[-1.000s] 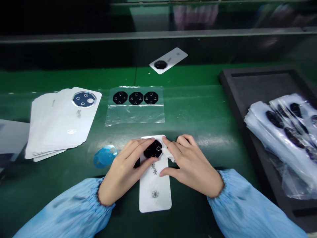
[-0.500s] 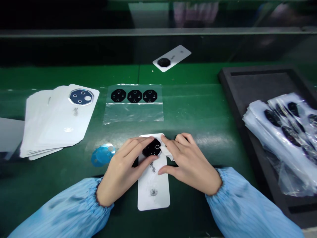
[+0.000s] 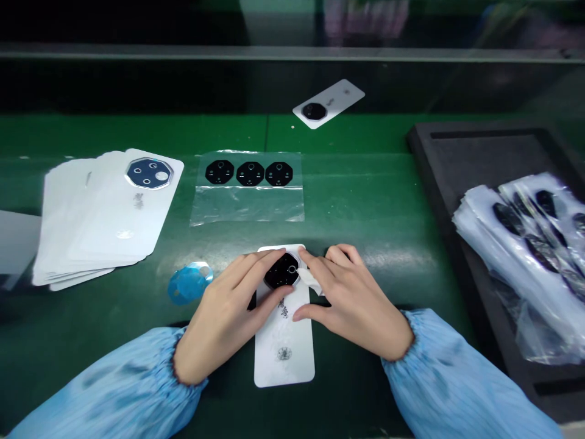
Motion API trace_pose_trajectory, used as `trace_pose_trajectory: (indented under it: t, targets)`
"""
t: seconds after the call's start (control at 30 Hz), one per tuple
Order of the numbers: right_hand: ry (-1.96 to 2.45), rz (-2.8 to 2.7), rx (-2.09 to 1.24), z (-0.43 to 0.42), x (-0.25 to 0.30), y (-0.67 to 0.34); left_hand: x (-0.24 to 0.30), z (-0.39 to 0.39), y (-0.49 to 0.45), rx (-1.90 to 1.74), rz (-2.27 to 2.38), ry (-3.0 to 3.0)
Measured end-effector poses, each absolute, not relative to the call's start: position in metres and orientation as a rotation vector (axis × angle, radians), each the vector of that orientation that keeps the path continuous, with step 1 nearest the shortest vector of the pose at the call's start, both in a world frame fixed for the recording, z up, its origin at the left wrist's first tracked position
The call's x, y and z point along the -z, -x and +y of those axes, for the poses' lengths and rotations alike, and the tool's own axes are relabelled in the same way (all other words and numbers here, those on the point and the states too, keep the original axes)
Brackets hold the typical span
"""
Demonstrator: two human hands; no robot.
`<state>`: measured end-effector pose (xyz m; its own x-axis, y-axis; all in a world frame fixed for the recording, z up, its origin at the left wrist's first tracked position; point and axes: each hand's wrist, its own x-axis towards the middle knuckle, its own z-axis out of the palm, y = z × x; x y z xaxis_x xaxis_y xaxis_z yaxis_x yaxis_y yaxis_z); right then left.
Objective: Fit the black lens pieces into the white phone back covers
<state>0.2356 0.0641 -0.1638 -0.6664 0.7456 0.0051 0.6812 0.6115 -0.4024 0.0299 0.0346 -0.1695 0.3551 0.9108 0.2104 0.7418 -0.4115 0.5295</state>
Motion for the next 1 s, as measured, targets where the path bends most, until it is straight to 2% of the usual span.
trace_pose_trajectory:
  t: [1.0]
  targets:
    - [1.164,-2.663,-0.574,0.0649,0.16,-0.2325,0.1587,0.034,-0.0345,-0.645,1.512,-2.151]
